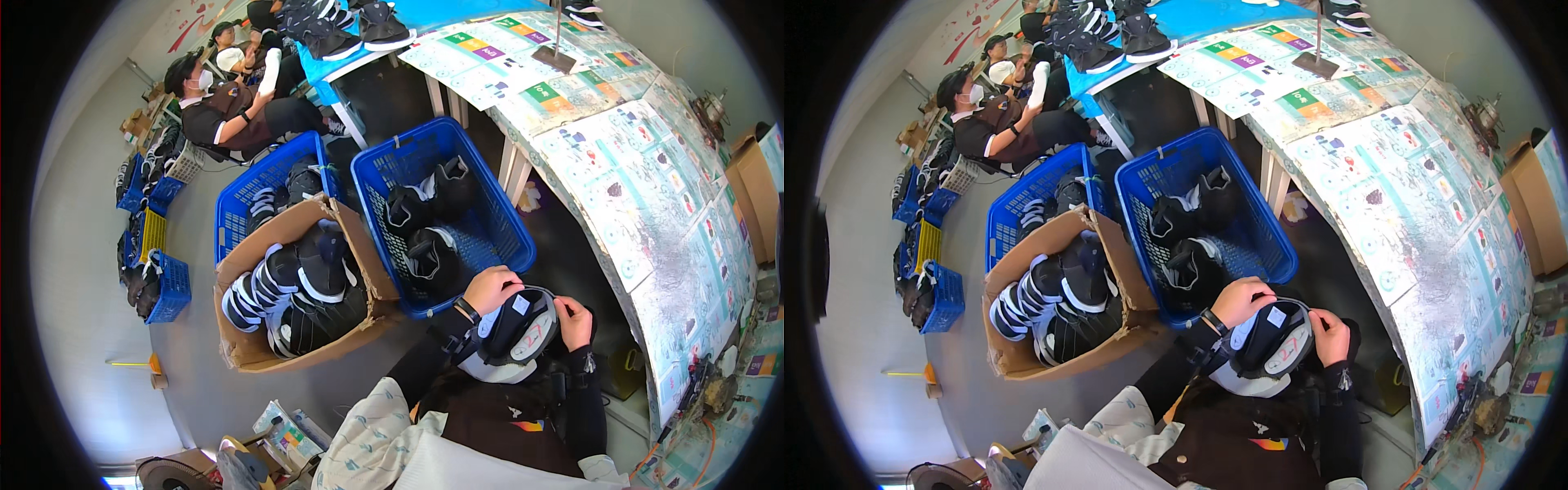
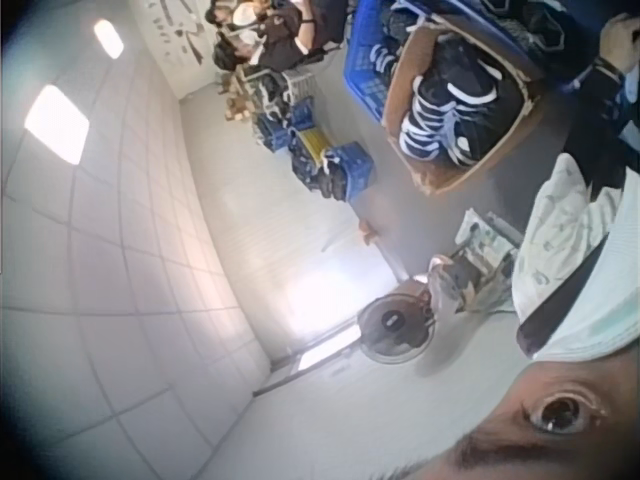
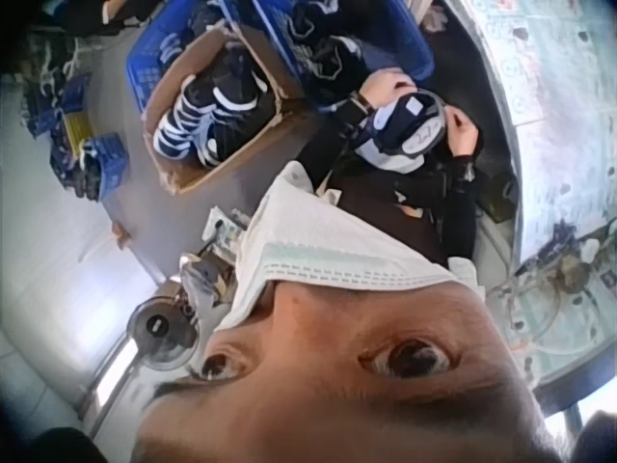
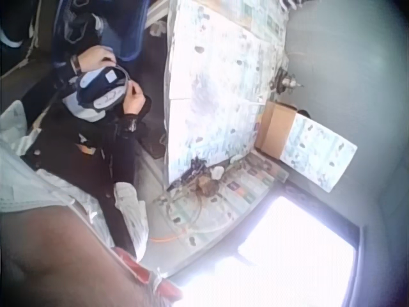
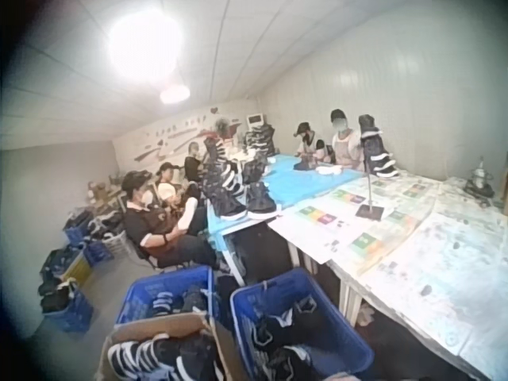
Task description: The person is using a handheld air stapler or specialized stitching tool to attach or secure components of a shoe upper on a workbench.
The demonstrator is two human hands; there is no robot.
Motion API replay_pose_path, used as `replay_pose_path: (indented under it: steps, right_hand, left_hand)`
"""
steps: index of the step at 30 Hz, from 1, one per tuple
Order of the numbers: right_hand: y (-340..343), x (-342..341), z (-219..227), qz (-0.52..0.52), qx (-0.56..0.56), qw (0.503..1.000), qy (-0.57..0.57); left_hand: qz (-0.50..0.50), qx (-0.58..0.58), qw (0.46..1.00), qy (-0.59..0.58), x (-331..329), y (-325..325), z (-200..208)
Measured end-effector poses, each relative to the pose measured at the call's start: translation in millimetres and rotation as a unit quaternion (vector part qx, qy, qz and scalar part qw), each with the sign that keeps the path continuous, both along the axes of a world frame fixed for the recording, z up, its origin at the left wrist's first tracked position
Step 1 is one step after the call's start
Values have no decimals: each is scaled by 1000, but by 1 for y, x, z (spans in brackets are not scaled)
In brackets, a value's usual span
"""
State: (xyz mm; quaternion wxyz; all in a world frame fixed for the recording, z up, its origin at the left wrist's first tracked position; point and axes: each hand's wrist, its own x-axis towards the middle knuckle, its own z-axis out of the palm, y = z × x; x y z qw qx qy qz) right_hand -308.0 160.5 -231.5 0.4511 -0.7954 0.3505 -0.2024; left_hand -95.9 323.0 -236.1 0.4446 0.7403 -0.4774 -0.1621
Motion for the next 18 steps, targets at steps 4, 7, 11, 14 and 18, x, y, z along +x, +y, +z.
replay_pose_path:
  steps: [4,7,11,14,18]
  right_hand:
    - [2,0,-6,-5,7,1000,-8]
    - [5,1,-4,-8,15,1000,-8]
    - [6,4,-1,9,-3,1000,-7]
    - [7,6,-2,19,-15,1000,-11]
    - [6,7,-5,20,0,1000,-18]
  left_hand:
    - [36,-26,999,-3,-7,2,5]
    - [26,-22,999,10,-8,8,34]
    - [-85,-157,970,163,1,40,109]
    - [-539,-186,757,319,22,91,182]
    - [-503,-456,716,159,35,150,264]
